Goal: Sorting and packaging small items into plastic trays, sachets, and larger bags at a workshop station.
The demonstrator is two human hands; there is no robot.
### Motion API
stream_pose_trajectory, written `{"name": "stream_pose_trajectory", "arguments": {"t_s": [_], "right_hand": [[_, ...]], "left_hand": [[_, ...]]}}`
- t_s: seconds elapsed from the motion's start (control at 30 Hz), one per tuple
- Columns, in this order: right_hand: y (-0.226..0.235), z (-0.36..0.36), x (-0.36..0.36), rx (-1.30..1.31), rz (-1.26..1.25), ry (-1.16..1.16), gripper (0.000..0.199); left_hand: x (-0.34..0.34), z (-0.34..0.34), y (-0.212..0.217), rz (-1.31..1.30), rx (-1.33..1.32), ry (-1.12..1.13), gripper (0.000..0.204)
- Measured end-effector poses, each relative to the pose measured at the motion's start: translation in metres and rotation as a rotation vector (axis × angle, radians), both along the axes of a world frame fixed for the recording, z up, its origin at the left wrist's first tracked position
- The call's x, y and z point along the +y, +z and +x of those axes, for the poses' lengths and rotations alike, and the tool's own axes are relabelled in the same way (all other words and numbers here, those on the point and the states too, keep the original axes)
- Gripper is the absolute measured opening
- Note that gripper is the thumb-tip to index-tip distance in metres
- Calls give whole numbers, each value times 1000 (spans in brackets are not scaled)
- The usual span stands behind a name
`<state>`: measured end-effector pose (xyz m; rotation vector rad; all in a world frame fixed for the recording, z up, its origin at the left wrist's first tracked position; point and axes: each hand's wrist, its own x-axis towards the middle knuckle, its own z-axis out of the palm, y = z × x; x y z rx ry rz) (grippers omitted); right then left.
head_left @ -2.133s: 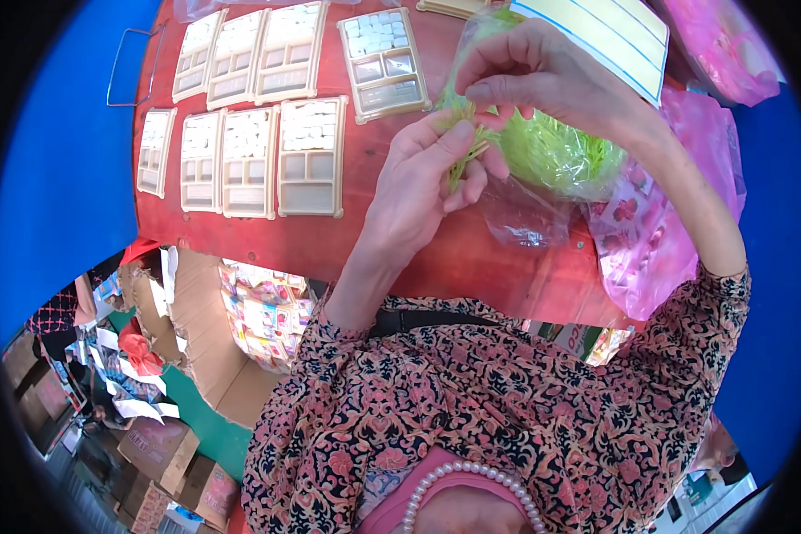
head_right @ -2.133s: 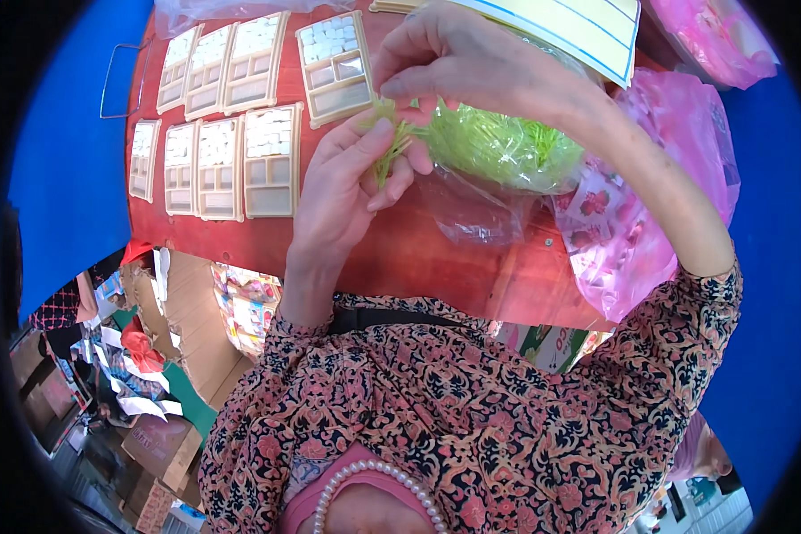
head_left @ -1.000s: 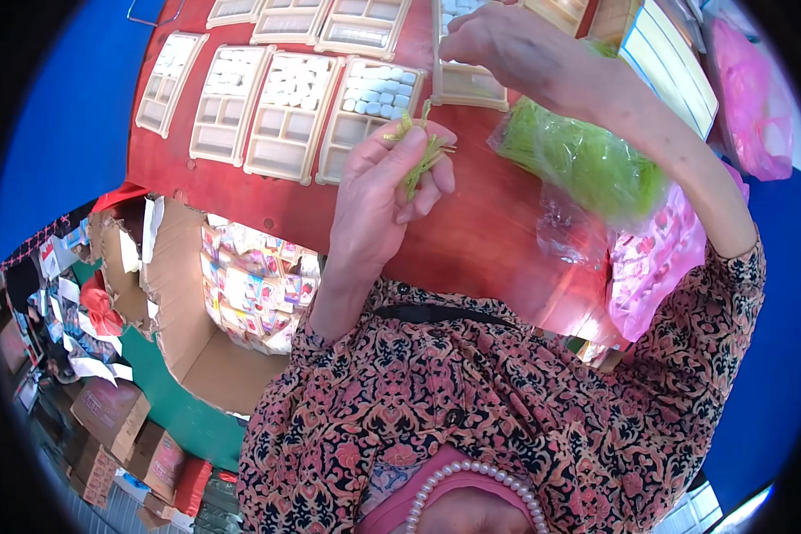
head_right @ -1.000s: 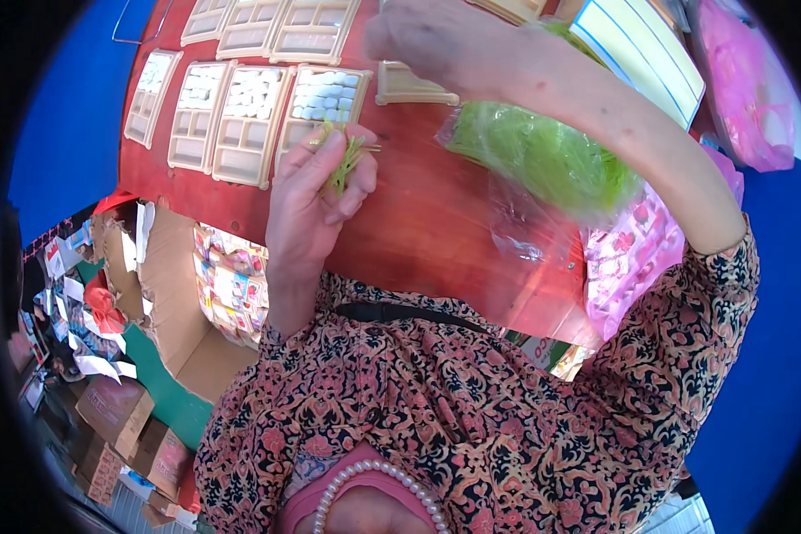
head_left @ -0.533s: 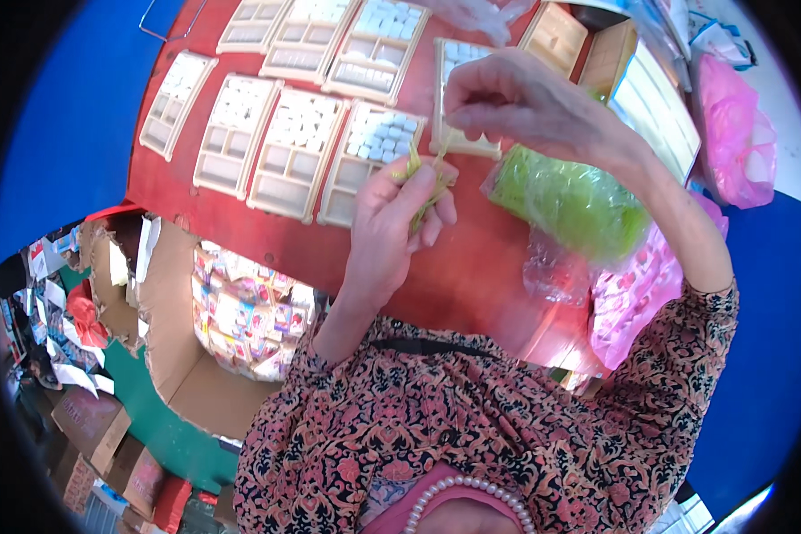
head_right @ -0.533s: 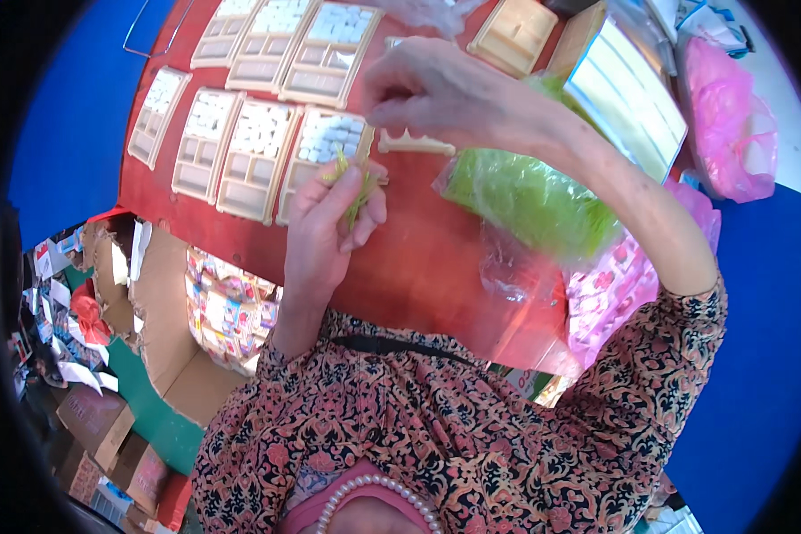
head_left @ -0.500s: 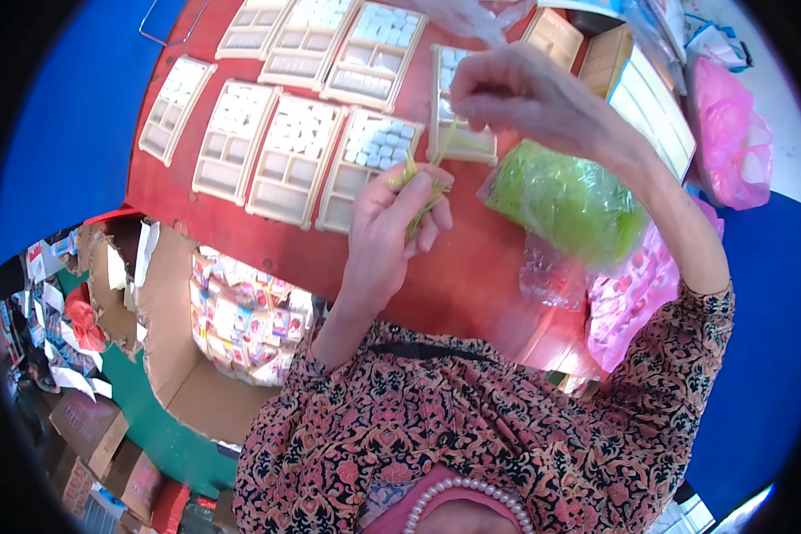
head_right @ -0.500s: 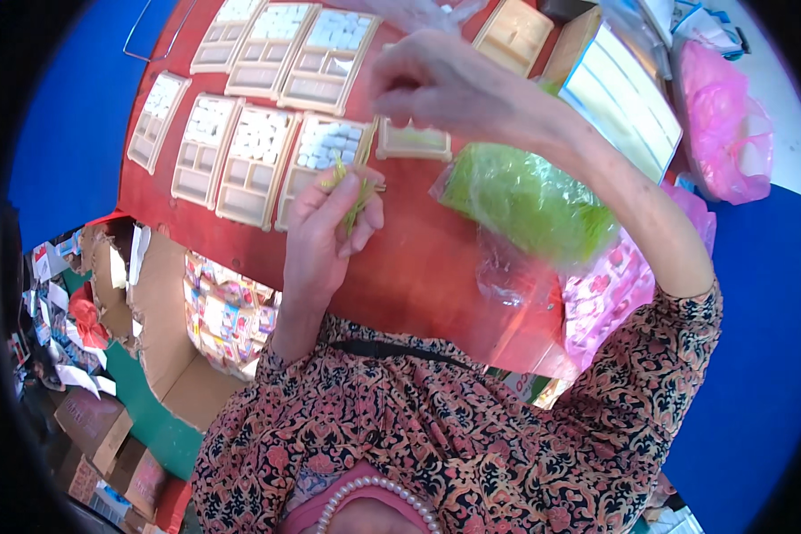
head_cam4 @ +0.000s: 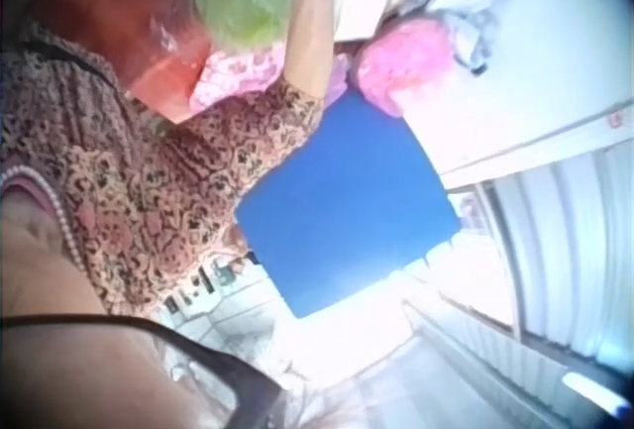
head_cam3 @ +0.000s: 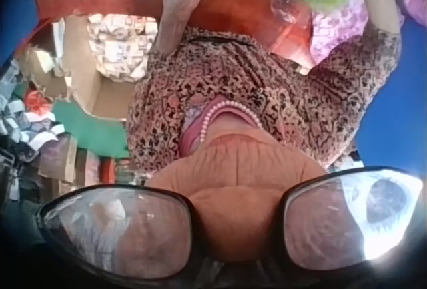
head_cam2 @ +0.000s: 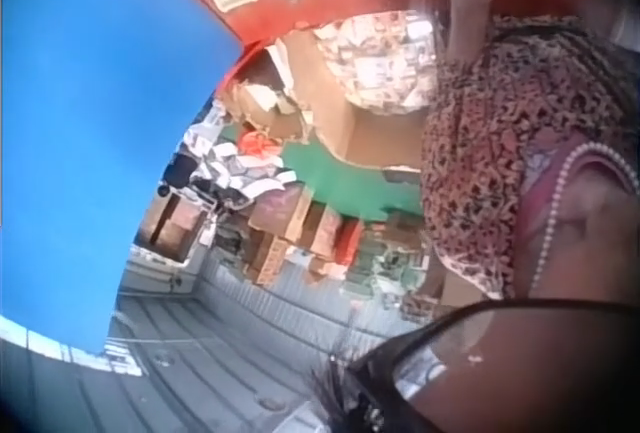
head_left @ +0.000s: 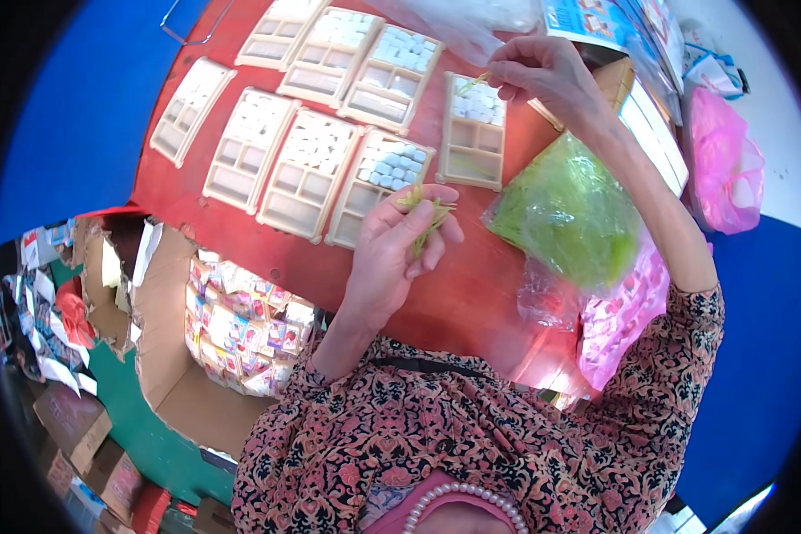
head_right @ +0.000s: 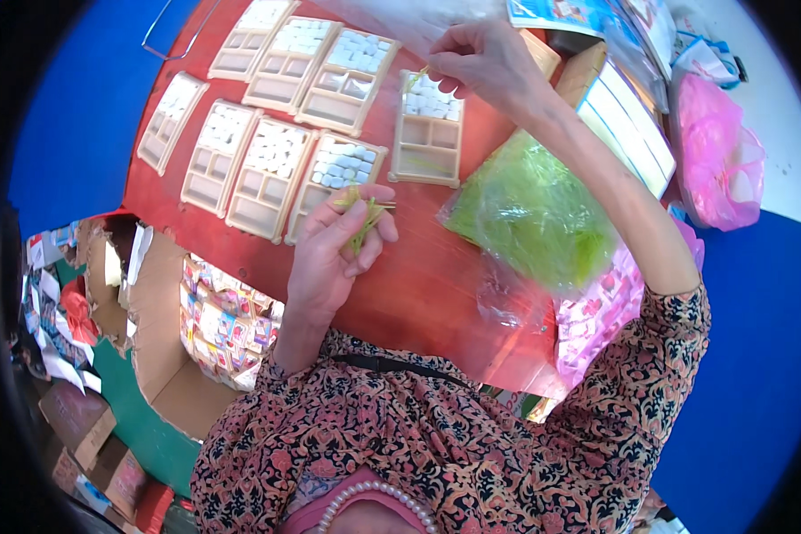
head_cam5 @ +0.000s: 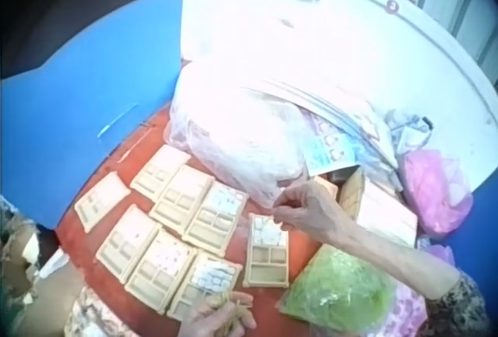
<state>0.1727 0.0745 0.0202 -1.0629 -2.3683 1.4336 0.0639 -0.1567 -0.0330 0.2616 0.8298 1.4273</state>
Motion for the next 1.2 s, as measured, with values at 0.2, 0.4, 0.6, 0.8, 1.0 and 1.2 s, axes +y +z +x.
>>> {"name": "stream_pose_trajectory", "arguments": {"t_s": [0.2,0.4,0.6,0.8,1.0,1.2], "right_hand": [[-15,-31,-21,113,-220,-42,15],[-37,-66,-46,161,350,131,7],[-41,-63,-53,146,703,287,7],[-11,-64,-71,-5,-59,306,17],[-6,-70,-79,59,-403,487,10],[4,-103,-57,61,-179,317,14]], "left_hand": [[-4,-2,2,9,16,25,24],[-12,-12,12,-25,23,75,24],[-12,-25,8,29,16,124,24],[-14,-34,6,3,6,124,23],[-15,-30,3,-23,52,116,23],[-18,-39,6,22,64,180,25]]}}
